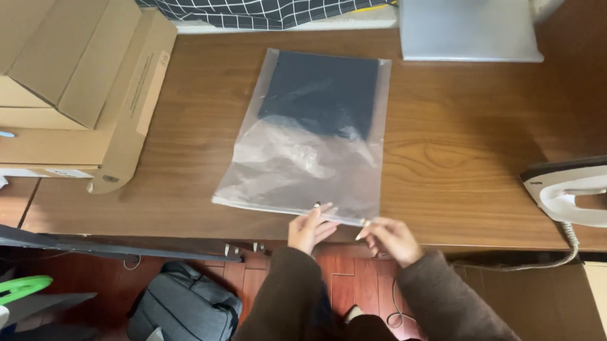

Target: Ironing a t-shirt, folding it, and placing it into a plastic shipping bag.

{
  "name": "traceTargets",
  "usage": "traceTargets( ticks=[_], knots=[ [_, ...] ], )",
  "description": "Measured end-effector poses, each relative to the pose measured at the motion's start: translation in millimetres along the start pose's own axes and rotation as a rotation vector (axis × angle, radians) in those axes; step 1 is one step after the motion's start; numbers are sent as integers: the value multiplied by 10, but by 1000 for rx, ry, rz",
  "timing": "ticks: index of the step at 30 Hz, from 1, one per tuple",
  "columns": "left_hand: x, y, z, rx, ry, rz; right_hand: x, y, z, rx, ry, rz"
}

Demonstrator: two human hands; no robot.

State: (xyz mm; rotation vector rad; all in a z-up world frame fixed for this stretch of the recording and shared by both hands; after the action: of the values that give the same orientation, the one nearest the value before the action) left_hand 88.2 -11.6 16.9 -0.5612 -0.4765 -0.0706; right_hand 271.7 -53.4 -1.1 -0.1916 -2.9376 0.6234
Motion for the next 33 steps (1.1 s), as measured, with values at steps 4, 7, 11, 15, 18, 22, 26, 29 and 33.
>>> traceTargets(
  ticks=[4, 7, 11, 15, 18, 22, 26, 29, 33],
  knots=[
    [-200, 45, -18, 24, 88, -47, 187, -159, -137, 96, -35, -212],
    [-493, 63, 199, -52, 82, -8, 129, -107, -248, 100, -130, -273],
    [-811, -55, 712, -156, 227, 49, -87, 106, -538, 72, -157, -140],
    [-1008, -219, 1236, -212, 301, 159, -330, 389, -870, 53, -214, -2],
    [-2062, 557, 924, -166, 393, 304, -561, 833, -919, 51, -218, 79],
    [-2613, 972, 1078, -109, 488, 446, -560, 1233, -1170, 55, -184, 103],
    [-2750, 1086, 1351, -100, 861, 589, -442, 1567, -1297, 112, -178, 134],
    [-2751, 1101, 1447, -12, 1116, 711, -442, 1749, -1230, 161, -149, 120],
    [-2108, 859, 1552, 309, 1146, 747, -473, 1896, -1129, 132, -110, 116]
  ],
)
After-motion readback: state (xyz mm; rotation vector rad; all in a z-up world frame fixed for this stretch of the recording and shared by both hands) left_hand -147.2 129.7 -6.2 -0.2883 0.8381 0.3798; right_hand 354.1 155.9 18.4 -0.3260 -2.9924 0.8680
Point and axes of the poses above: each hand's wrist, its own y-axis towards the middle knuckle, its own x-axis out of the palm, z = x × y, the point moved 1 cm from there along y, towards the middle knuckle, and after that the axes turned 2 degrees about y, right-handed, at the moved point
